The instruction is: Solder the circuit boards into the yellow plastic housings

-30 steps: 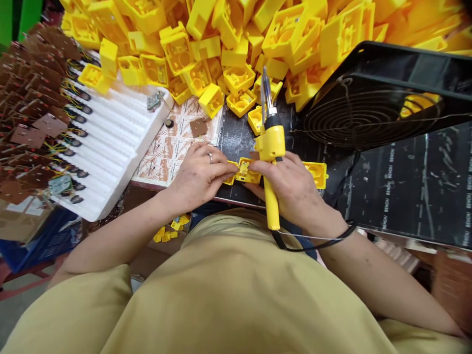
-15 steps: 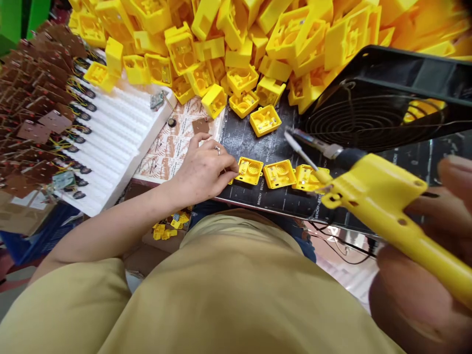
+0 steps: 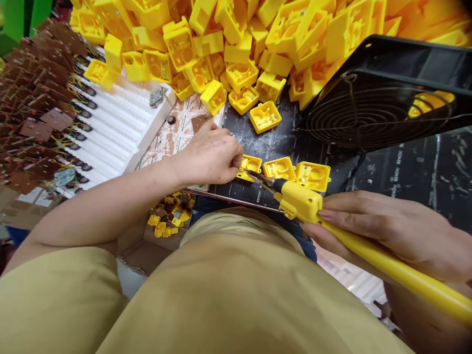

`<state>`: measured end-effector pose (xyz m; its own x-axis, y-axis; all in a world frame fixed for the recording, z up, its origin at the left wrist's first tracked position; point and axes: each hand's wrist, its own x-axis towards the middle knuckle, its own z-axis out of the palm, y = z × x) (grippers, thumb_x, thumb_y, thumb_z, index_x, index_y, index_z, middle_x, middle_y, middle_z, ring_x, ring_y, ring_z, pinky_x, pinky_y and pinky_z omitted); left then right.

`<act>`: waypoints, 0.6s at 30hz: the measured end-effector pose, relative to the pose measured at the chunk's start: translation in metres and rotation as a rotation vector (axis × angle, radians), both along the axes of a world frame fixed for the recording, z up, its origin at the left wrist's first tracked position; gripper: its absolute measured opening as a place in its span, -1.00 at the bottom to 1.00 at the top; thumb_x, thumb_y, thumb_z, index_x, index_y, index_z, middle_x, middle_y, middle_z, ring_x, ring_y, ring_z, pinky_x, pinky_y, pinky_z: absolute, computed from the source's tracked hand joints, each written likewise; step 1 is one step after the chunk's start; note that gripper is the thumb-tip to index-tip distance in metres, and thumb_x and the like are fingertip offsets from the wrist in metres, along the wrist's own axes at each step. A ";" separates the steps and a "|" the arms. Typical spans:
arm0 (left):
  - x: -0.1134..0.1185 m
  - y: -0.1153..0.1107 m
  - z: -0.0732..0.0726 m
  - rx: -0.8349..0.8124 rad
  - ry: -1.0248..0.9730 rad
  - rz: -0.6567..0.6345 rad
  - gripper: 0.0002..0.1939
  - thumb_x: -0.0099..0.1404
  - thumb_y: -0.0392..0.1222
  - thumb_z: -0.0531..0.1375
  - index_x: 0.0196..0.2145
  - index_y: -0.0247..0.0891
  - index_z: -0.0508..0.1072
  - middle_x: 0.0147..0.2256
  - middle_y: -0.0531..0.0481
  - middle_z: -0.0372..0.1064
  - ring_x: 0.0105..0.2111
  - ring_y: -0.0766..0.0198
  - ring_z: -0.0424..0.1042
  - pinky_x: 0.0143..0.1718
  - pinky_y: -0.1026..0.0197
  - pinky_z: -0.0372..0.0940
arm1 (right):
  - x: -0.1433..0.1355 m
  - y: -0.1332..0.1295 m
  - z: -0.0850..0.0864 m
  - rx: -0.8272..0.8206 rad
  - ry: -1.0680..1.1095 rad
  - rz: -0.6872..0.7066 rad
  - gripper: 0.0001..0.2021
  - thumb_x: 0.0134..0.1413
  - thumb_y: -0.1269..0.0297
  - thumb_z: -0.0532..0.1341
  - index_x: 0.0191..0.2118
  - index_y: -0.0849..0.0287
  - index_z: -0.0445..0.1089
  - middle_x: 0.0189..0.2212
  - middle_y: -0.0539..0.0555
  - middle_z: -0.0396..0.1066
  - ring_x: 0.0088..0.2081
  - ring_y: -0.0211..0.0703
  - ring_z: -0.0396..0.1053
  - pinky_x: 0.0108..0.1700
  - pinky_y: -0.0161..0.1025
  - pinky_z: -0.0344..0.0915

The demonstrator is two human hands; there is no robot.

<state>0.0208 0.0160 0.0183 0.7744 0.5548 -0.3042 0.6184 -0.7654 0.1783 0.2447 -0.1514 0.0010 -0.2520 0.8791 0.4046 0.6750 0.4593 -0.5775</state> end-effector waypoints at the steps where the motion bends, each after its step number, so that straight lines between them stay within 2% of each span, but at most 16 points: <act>1: 0.001 0.002 0.000 -0.011 0.009 0.004 -0.84 0.14 -0.27 0.15 -0.49 -0.22 0.54 -0.50 0.05 0.47 -0.33 0.19 0.43 0.03 -0.03 0.15 | 0.001 0.003 0.001 0.019 0.000 0.033 -0.91 0.29 0.26 0.26 -0.22 0.03 0.30 -0.43 -0.07 0.44 -0.37 -0.29 0.49 -0.28 -0.33 0.50; 4: 0.004 0.005 0.000 -0.028 0.029 0.006 -0.85 0.12 -0.27 0.16 -0.49 -0.21 0.55 -0.49 0.06 0.48 -0.32 0.19 0.45 0.02 0.00 0.17 | 0.004 0.013 0.002 0.138 -0.006 0.140 -0.87 0.20 0.34 0.33 -0.20 0.08 0.35 -0.41 -0.05 0.47 -0.38 -0.29 0.49 -0.32 -0.34 0.51; 6: 0.007 0.006 0.001 -0.022 0.048 -0.006 -0.86 0.12 -0.26 0.17 -0.48 -0.20 0.55 -0.50 0.06 0.47 -0.30 0.17 0.46 0.00 0.00 0.18 | 0.004 0.017 0.003 0.195 -0.037 0.158 -0.85 0.16 0.39 0.36 -0.20 0.09 0.38 -0.39 -0.04 0.50 -0.38 -0.26 0.50 -0.31 -0.32 0.53; 9: 0.011 0.005 0.004 -0.013 0.109 -0.008 -0.88 0.11 -0.26 0.19 -0.47 -0.20 0.55 -0.49 0.04 0.47 -0.26 0.11 0.48 -0.04 0.01 0.21 | 0.003 0.018 0.005 0.195 -0.066 0.165 -0.88 0.16 0.36 0.36 -0.22 0.08 0.41 -0.36 -0.02 0.51 -0.38 -0.23 0.50 -0.29 -0.28 0.54; 15: 0.015 0.004 0.010 -0.011 0.165 -0.034 -0.86 0.15 -0.26 0.17 -0.44 -0.21 0.55 -0.45 0.02 0.48 -0.21 0.08 0.50 -0.07 0.04 0.25 | 0.008 0.003 0.005 0.022 -0.053 -0.053 -0.75 0.11 0.03 0.38 -0.13 -0.03 0.50 -0.30 0.04 0.52 -0.29 -0.04 0.53 -0.33 -0.16 0.52; 18: 0.015 0.006 0.009 -0.015 0.170 -0.009 -0.87 0.12 -0.25 0.18 -0.43 -0.20 0.56 -0.47 0.06 0.46 -0.23 0.12 0.50 -0.06 0.07 0.26 | 0.022 0.002 0.004 -0.004 -0.057 -0.095 -0.72 0.08 0.05 0.40 -0.08 -0.07 0.50 -0.28 0.03 0.52 -0.31 -0.07 0.51 -0.37 -0.19 0.49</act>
